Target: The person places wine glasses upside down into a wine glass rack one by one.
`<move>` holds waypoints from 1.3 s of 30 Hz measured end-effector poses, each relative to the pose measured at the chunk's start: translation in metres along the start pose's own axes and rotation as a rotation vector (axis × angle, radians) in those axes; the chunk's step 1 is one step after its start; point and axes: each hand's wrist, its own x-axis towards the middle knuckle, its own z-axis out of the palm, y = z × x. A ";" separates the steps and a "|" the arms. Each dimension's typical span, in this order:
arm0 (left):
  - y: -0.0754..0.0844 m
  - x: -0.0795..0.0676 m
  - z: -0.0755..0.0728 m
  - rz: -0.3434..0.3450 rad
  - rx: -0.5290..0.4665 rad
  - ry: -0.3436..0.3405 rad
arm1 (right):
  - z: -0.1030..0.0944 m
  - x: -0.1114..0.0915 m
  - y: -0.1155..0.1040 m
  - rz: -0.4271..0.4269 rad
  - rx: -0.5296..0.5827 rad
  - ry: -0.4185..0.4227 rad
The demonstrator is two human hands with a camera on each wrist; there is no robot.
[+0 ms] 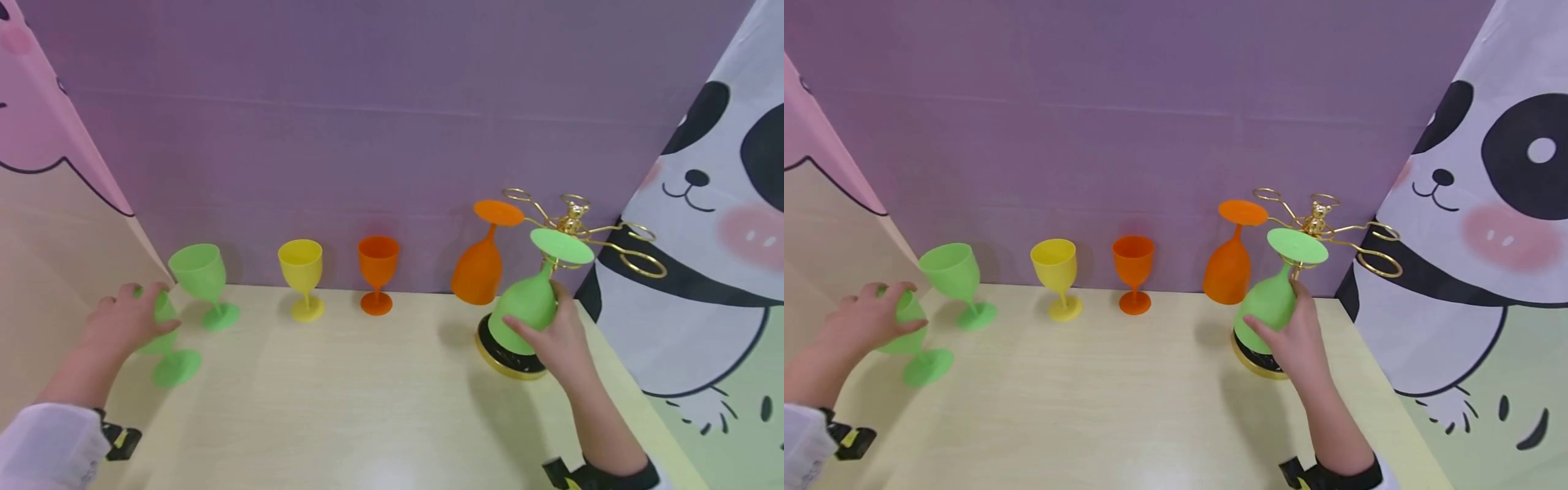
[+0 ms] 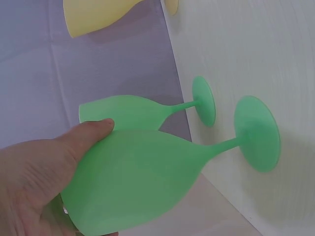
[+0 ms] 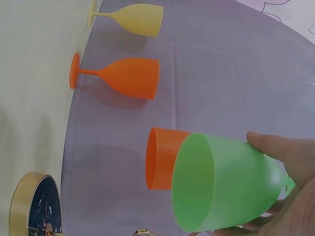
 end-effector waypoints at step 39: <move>0.001 0.002 -0.012 -0.029 -0.016 -0.065 | 0.006 -0.010 0.011 -0.048 -0.043 0.096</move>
